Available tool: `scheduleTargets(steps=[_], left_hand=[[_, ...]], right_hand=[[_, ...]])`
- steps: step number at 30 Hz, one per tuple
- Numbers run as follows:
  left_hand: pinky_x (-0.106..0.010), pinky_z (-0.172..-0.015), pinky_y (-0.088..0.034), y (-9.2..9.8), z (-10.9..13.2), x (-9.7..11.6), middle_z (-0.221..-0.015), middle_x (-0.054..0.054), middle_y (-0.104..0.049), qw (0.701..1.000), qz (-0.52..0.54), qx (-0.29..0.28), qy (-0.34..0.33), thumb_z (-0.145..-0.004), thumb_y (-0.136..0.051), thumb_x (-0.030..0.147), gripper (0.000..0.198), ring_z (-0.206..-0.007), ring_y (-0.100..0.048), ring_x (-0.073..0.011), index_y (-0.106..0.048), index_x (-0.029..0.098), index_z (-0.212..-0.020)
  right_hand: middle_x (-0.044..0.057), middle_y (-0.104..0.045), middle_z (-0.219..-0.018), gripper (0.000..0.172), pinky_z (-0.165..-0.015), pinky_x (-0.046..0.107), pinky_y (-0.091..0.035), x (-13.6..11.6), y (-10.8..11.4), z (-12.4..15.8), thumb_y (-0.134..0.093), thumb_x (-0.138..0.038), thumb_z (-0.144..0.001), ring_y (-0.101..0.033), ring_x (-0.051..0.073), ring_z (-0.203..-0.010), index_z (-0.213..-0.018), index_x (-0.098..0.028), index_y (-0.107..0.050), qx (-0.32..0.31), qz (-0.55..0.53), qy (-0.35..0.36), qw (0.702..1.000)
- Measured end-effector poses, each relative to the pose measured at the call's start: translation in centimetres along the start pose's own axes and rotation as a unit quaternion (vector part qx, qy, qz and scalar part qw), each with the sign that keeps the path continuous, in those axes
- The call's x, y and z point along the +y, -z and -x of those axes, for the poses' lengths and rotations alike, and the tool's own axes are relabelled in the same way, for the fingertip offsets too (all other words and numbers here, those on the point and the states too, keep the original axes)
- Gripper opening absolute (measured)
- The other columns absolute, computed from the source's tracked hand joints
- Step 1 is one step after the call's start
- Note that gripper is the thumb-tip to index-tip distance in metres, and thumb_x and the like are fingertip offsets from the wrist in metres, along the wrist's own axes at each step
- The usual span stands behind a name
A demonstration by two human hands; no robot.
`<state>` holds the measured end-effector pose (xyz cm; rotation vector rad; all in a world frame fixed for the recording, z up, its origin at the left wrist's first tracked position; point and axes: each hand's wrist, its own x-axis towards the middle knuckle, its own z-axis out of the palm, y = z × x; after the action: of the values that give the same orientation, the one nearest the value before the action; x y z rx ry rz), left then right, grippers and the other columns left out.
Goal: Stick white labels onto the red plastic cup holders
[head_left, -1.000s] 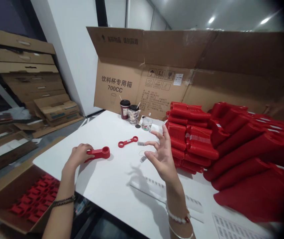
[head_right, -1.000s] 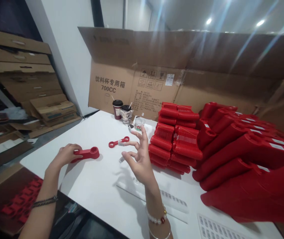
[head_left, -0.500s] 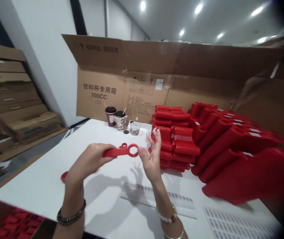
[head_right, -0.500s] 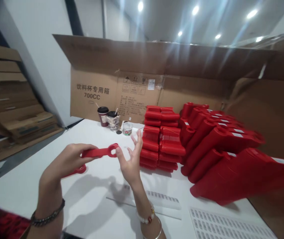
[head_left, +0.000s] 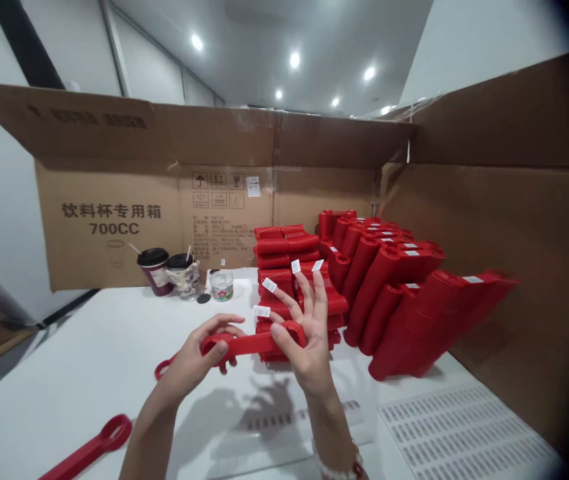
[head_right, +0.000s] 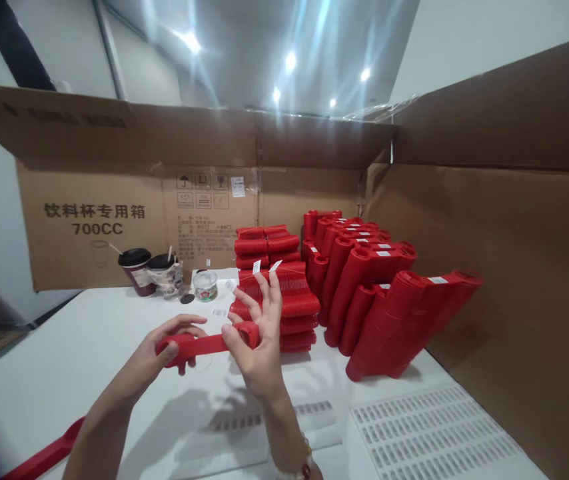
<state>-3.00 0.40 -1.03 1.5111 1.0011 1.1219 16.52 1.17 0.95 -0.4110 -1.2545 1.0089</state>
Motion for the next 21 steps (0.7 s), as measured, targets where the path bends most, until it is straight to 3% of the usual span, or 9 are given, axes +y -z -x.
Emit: scheduleTargets(steps=[5, 7, 10, 12, 16, 21], left_hand=[[-0.02, -0.044, -0.037, -1.0, -0.5, -0.3, -0.053, 0.001, -0.056, 0.996, 0.009, 0.004, 0.088, -0.081, -0.061, 0.054, 0.041, -0.047, -0.05, -0.0111, -0.06, 0.015, -0.094], [-0.019, -0.041, -0.031, -1.4, -0.7, -0.3, -0.05, 0.002, -0.054, 0.995, -0.01, 0.03, 0.095, -0.083, -0.059, 0.054, 0.039, -0.044, -0.045, -0.0091, -0.06, 0.015, -0.084], [-0.018, -0.041, -0.027, -1.8, -1.0, -0.6, -0.047, 0.003, -0.053, 0.993, -0.041, 0.066, 0.093, -0.084, -0.057, 0.053, 0.038, -0.041, -0.039, -0.0069, -0.057, 0.016, -0.076], [-0.017, -0.041, -0.026, -2.0, -1.2, -0.9, -0.046, 0.003, -0.053, 0.99, -0.055, 0.089, 0.091, -0.084, -0.057, 0.053, 0.038, -0.04, -0.037, -0.0065, -0.055, 0.017, -0.075], [-0.017, -0.04, -0.026, -2.2, -1.4, -1.3, -0.045, 0.004, -0.054, 0.988, -0.063, 0.107, 0.095, -0.082, -0.058, 0.053, 0.037, -0.039, -0.037, -0.0069, -0.054, 0.017, -0.075], [-0.017, -0.04, -0.027, -2.5, -1.4, -1.0, -0.045, 0.004, -0.053, 0.988, -0.061, 0.106, 0.094, -0.082, -0.057, 0.053, 0.036, -0.04, -0.038, -0.0074, -0.054, 0.018, -0.075]], right_hand=[[0.006, -0.019, -0.156, 0.074, -0.1, 0.043, -0.049, 0.8, 0.1, -0.5, -0.058, -0.019, -0.084, -0.047, 0.024, -0.13, -0.145, -0.04, -0.022, 0.019, 0.065, -0.002, 0.998], [0.007, -0.016, -0.157, 0.069, -0.107, 0.05, -0.041, 0.8, 0.1, -0.5, -0.055, -0.019, -0.085, -0.039, 0.025, -0.136, -0.145, -0.036, -0.025, 0.093, 0.17, 0.018, 0.981], [0.008, -0.008, -0.157, 0.069, -0.108, 0.052, -0.039, 0.3, -0.1, 0.0, -0.055, -0.016, -0.085, -0.027, 0.028, -0.142, -0.145, -0.034, -0.026, 0.221, 0.305, 0.096, 0.921], [0.009, -0.009, -0.156, 0.071, -0.098, 0.044, -0.05, 0.1, -0.4, 0.4, -0.054, -0.016, -0.085, -0.036, 0.026, -0.136, -0.146, -0.035, -0.023, 0.204, 0.296, 0.099, 0.928], [0.009, -0.018, -0.152, 0.075, -0.07, 0.024, -0.06, 0.5, -1.1, 1.0, -0.055, -0.016, -0.083, -0.053, 0.018, -0.114, -0.146, -0.038, -0.021, 0.074, 0.191, 0.008, 0.979], [0.008, -0.017, -0.15, 0.072, -0.067, 0.022, -0.06, 2.0, -2.1, 0.9, -0.055, -0.013, -0.083, -0.051, 0.018, -0.113, -0.144, -0.039, -0.026, 0.098, 0.205, 0.011, 0.974]])
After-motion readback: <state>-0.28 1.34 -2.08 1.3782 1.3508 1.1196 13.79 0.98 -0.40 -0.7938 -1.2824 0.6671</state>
